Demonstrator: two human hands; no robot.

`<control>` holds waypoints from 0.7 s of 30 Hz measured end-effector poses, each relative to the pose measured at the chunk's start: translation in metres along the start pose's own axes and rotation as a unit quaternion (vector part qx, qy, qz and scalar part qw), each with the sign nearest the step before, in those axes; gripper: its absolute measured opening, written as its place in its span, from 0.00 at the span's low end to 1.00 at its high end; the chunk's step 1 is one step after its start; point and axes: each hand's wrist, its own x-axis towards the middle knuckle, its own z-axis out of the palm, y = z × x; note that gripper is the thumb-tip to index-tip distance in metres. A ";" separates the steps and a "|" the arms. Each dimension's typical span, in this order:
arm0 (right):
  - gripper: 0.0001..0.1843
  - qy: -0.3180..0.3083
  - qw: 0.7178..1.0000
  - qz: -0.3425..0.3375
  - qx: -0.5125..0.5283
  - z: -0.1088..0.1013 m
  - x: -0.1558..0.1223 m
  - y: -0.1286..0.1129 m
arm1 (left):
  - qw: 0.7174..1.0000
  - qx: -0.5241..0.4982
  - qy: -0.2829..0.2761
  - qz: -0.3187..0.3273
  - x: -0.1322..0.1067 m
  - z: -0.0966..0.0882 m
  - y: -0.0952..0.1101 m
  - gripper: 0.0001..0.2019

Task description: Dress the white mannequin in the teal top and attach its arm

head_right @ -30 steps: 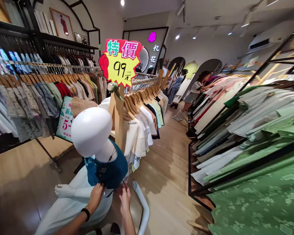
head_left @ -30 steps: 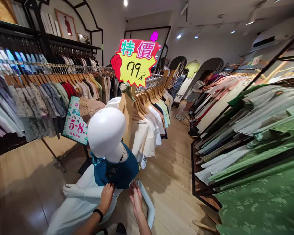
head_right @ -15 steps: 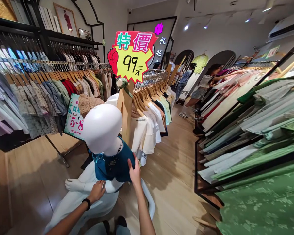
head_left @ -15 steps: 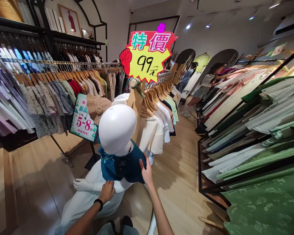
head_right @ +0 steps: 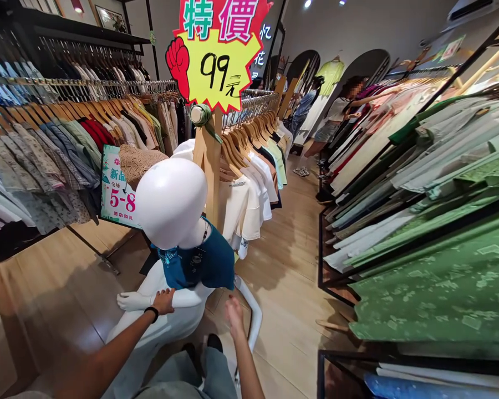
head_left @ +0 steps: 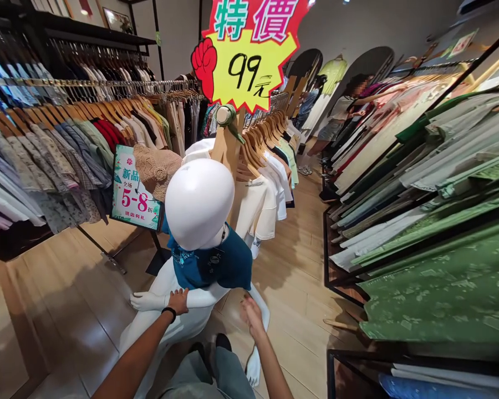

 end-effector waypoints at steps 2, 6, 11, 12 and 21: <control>0.25 -0.051 0.998 0.034 -0.007 0.012 -0.024 0.008 | 1.000 0.009 -0.004 -0.019 0.003 0.001 -0.004 0.42; 0.32 -0.123 0.992 -0.006 0.009 0.061 -0.054 -0.029 | 0.999 0.017 -0.006 -0.036 0.007 0.007 -0.003 0.42; 0.37 -0.025 0.971 -0.153 -0.182 0.098 -0.059 -0.094 | 0.998 0.026 0.031 -0.042 -0.002 0.018 -0.003 0.40; 0.36 -0.013 0.965 -0.148 -0.218 0.099 -0.056 -0.099 | 0.998 0.027 0.039 -0.042 -0.005 0.021 -0.004 0.41; 0.28 -0.112 0.975 -0.166 -0.099 0.101 -0.035 -0.090 | 0.996 0.034 0.061 -0.064 -0.013 0.042 -0.004 0.47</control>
